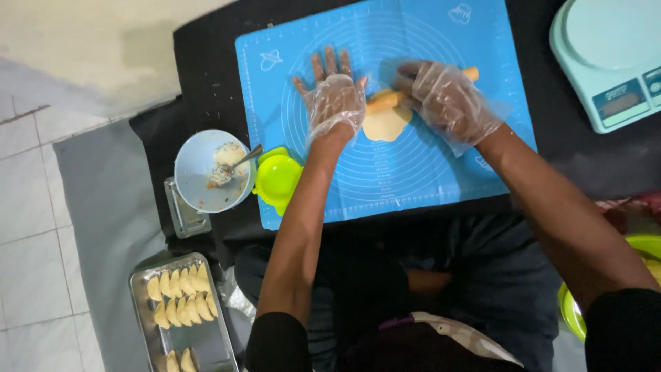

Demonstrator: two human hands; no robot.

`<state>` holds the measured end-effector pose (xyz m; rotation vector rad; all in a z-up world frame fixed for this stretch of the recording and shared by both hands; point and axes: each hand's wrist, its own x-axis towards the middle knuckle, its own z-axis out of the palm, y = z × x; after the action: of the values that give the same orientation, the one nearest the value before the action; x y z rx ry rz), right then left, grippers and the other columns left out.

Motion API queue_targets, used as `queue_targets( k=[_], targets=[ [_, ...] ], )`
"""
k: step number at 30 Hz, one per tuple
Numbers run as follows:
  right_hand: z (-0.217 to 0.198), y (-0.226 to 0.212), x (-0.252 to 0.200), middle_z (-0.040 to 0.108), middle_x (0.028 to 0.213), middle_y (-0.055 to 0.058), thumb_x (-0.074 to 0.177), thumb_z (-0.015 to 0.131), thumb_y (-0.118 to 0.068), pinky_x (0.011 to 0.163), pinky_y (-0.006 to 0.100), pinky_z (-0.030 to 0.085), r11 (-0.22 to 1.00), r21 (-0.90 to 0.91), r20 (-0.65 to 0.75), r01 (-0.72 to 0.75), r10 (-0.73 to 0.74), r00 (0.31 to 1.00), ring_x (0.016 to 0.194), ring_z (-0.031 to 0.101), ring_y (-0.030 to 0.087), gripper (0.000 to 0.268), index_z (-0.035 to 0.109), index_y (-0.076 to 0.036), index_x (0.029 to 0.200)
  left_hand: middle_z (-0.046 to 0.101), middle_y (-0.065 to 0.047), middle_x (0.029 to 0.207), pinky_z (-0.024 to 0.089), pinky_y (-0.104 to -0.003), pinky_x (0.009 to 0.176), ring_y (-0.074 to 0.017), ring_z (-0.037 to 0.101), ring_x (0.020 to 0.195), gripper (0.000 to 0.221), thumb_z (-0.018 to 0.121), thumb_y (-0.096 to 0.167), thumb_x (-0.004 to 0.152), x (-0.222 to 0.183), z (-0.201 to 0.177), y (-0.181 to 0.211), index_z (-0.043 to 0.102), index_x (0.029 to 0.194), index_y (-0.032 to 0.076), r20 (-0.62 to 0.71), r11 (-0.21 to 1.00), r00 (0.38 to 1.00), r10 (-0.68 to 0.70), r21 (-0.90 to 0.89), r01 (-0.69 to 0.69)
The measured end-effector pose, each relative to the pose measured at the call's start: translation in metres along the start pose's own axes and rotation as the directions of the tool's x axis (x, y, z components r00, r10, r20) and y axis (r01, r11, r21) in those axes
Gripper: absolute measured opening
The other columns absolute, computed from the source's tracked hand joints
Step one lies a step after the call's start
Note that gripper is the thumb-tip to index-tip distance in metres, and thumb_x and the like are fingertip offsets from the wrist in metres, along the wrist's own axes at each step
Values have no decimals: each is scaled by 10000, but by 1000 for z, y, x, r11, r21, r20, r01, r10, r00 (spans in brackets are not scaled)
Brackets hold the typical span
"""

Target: The person rolls out small portions of dough using a rolling pin, adds a spoonful of filling, and folds the dough over to create crescent-shaped pastries.

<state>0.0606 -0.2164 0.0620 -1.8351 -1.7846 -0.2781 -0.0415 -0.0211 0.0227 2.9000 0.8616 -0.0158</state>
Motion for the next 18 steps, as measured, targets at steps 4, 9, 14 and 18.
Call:
queue_targets(
  k=[4, 9, 14, 18],
  targets=[
    [24, 13, -13, 558, 1499, 237, 1061, 542, -222, 1205, 471, 304, 982, 2, 188, -187, 183, 965, 1432, 455, 374, 485, 560, 39, 1470, 153, -99, 1685, 0, -749, 1158, -380, 63, 1539, 666, 358, 528, 1053, -3, -1, 0, 253, 1609, 176, 36, 999, 999, -31, 22, 31],
    [23, 4, -26, 565, 1522, 185, 1114, 428, -339, 1263, 431, 184, 978, -43, 177, -206, 210, 961, 1497, 384, 311, 523, 546, -11, 1504, 130, -99, 1690, -55, -741, 1152, -390, 29, 1542, 655, 309, 505, 1058, -15, 1, 2, 232, 1618, 174, 41, 999, 999, -16, 41, 15],
    [6, -17, -22, 634, 1430, 178, 1054, 532, -166, 1221, 456, 305, 972, 14, 136, -235, 231, 963, 1364, 546, 323, 424, 600, -15, 1445, 164, -92, 1685, -75, -745, 1146, -390, 56, 1543, 620, 281, 444, 1061, -25, 1, 4, 230, 1611, 163, 53, 1000, 998, -17, 11, 16],
    [2, -22, -26, 643, 1417, 205, 1022, 551, -110, 1228, 455, 317, 980, -26, 119, -198, 200, 973, 1337, 578, 333, 445, 593, -7, 1453, 176, -87, 1680, -88, -744, 1145, -387, 51, 1541, 619, 258, 441, 1053, -31, -5, 7, 248, 1603, 157, 71, 999, 997, -31, -16, 32]
  ],
)
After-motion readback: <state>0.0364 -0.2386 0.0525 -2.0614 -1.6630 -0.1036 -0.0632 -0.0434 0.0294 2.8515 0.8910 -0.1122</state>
